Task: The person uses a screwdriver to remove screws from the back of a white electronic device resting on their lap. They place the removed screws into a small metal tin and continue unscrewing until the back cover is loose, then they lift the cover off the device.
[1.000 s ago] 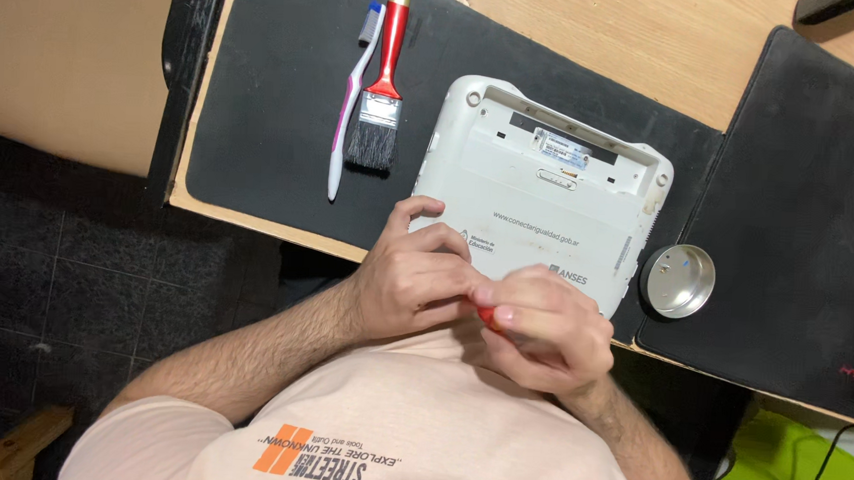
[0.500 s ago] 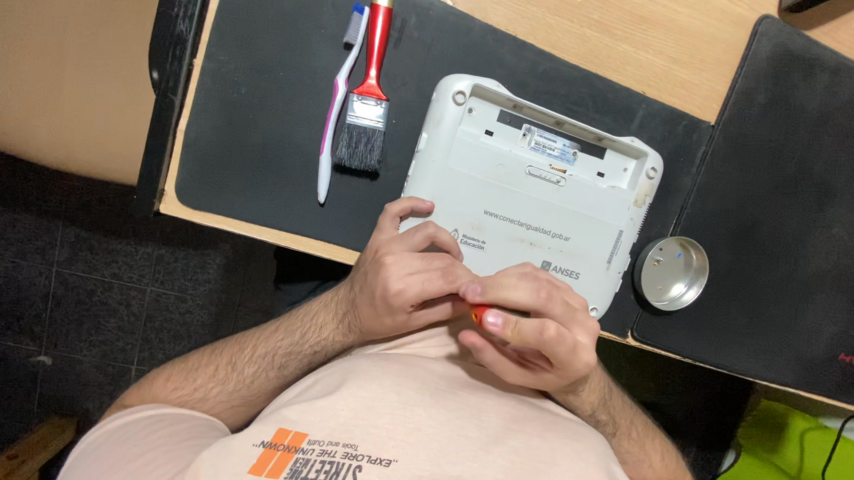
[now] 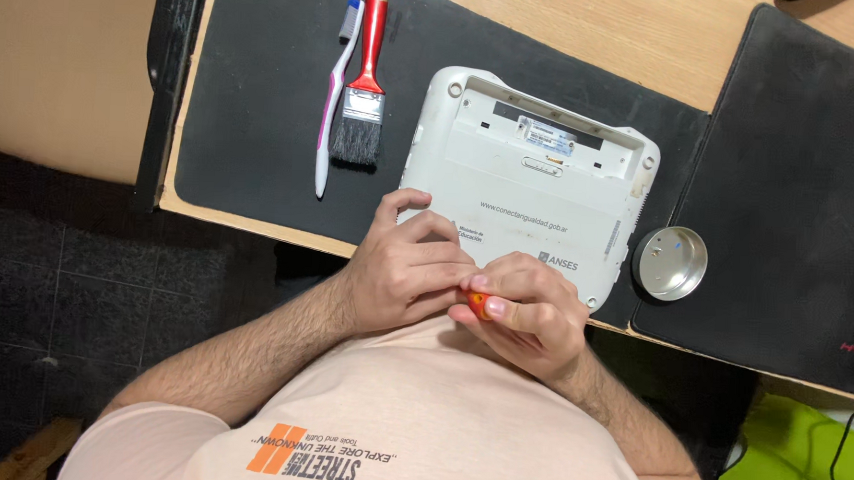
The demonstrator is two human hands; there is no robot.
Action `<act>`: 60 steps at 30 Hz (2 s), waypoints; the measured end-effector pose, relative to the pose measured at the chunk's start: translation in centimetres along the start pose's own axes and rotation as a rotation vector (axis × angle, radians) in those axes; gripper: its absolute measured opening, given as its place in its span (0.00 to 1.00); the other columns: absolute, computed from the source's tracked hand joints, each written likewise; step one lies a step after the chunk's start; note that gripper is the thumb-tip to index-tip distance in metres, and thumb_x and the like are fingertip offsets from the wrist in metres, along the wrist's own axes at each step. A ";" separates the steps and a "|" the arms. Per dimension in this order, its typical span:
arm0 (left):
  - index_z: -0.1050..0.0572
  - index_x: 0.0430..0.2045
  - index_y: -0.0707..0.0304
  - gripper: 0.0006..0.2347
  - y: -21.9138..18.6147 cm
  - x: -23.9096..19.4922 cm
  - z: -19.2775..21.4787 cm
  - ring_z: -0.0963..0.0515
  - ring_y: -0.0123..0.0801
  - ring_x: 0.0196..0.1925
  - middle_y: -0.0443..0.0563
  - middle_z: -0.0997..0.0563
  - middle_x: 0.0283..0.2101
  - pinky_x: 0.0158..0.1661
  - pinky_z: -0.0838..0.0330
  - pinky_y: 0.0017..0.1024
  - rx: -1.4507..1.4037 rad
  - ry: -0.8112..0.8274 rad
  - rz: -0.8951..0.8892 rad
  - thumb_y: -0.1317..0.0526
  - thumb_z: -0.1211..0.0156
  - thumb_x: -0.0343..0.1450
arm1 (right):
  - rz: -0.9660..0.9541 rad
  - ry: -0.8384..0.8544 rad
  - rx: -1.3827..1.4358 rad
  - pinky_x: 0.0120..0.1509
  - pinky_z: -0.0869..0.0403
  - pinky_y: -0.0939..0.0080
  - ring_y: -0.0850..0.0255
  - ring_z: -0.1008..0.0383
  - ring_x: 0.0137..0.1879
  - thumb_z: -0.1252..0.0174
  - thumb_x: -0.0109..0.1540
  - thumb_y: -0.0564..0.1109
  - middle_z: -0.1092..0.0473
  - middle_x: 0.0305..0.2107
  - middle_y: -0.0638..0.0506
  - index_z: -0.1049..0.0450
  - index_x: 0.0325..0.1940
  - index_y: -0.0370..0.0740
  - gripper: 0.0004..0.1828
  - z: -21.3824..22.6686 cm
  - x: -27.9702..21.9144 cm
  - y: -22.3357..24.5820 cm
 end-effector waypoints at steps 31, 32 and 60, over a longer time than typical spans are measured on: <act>0.16 0.62 0.66 0.23 -4.5 8.1 -6.0 0.13 0.58 0.72 0.62 0.12 0.71 0.71 0.20 0.58 0.255 0.354 -0.128 0.44 0.20 0.84 | -0.363 -0.785 -0.550 0.50 0.14 0.35 0.33 0.20 0.39 0.32 0.84 0.43 0.27 0.39 0.24 0.48 0.79 0.52 0.31 23.1 -13.1 0.5; 0.16 0.65 0.65 0.24 -4.2 7.9 -6.1 0.15 0.59 0.76 0.62 0.14 0.74 0.76 0.23 0.59 0.291 0.373 -0.091 0.44 0.19 0.84 | -0.386 -0.792 -0.546 0.55 0.13 0.34 0.33 0.20 0.43 0.31 0.84 0.41 0.27 0.44 0.20 0.47 0.80 0.52 0.32 23.6 -13.7 0.0; 0.16 0.68 0.61 0.25 -3.6 7.7 -6.4 0.17 0.58 0.80 0.59 0.16 0.77 0.80 0.28 0.61 0.363 0.413 0.007 0.43 0.21 0.84 | -0.527 -0.747 -0.444 0.63 0.09 0.36 0.32 0.15 0.47 0.28 0.83 0.38 0.25 0.49 0.20 0.45 0.74 0.49 0.30 24.1 -11.9 -2.8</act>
Point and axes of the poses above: each hand's wrist, its own x-axis towards the middle knuckle, its own z-axis out of the back of the hand, y = z × x, the point moved 6 cm from there along x, towards the middle knuckle
